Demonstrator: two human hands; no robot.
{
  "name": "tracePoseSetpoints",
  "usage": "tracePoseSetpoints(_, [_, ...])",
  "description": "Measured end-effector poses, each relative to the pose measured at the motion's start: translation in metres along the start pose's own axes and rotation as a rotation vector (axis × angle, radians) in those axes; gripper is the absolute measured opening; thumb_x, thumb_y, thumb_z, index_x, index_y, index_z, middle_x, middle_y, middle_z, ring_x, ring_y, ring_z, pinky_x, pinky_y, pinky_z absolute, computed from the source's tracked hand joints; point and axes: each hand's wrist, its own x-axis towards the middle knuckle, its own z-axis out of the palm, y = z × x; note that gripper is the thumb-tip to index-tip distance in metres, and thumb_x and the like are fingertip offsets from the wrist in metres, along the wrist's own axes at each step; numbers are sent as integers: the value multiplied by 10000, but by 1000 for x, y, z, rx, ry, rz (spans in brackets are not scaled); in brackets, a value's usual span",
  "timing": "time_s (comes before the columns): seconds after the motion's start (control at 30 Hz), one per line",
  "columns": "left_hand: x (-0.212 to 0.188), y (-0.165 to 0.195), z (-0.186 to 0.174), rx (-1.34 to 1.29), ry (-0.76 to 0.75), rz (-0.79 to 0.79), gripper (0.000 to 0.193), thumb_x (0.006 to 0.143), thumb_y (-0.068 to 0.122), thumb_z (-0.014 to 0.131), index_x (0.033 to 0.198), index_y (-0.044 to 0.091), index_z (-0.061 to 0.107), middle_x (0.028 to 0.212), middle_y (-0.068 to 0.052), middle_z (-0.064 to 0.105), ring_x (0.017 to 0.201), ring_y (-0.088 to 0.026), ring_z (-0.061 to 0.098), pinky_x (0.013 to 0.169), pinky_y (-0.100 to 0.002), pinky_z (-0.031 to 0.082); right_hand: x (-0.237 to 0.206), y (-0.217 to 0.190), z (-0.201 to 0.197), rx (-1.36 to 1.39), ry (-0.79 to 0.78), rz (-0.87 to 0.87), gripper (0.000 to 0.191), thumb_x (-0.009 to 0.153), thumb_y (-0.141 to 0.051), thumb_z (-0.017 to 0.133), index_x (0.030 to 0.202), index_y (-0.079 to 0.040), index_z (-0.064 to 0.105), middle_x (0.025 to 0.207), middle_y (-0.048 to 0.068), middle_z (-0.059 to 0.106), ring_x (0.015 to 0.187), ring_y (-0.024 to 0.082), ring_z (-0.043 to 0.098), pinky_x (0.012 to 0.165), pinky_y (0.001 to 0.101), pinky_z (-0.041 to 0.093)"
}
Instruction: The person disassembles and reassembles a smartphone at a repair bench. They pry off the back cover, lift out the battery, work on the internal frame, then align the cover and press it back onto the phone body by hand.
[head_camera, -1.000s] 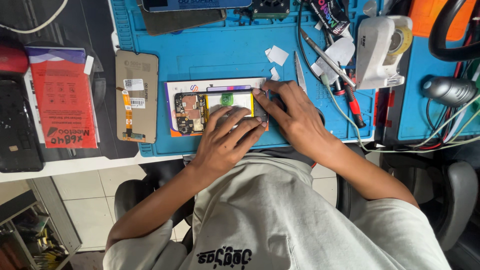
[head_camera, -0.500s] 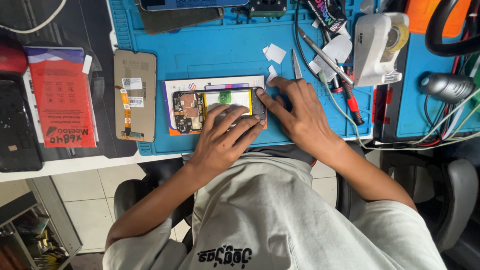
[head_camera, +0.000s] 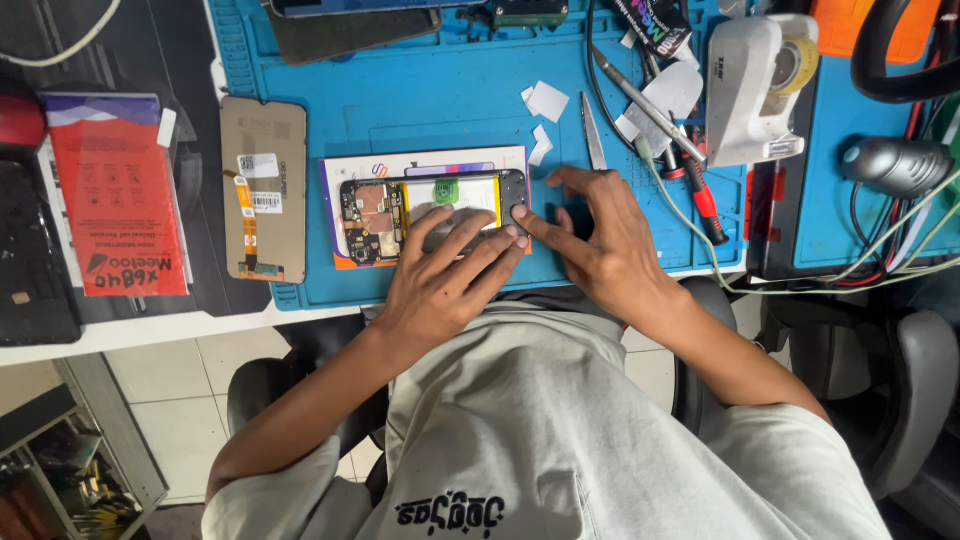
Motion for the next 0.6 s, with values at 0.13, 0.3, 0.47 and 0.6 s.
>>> tracePoseSetpoints(0.13, [-8,3,3,-10,17,-17,307,995,139,689,1298,97,722,1335,-12,625,1324,-226,571,1173,-530,362,3,-7,-5,-29,-8,14,446,898,75,750,1283,-152,752,1282,159,586,1054,329,578,812,430,503])
tracePoseSetpoints(0.3, [-18,10,0,63,32,-37,317,973,145,681,1282,88,714,1444,-10,608,1407,-231,531,1177,-552,350,7,-15,-12,-17,-5,24,421,888,100,745,1235,-138,766,1319,185,584,1104,343,600,881,423,545])
tracePoseSetpoints(0.47, [-28,8,-16,-82,154,-84,330,1021,170,703,1324,40,695,1476,-58,598,1444,-240,501,1234,-525,348,15,-26,1,63,8,27,341,884,139,754,1147,-78,766,1287,168,613,1099,327,619,839,409,532])
tracePoseSetpoints(0.6, [-68,-32,-59,-175,409,-123,99,993,89,742,1048,43,675,1274,-95,640,1264,-289,633,1132,-486,514,11,-30,-1,75,-17,25,401,838,171,728,1166,-59,755,1304,164,606,1055,298,623,845,384,541])
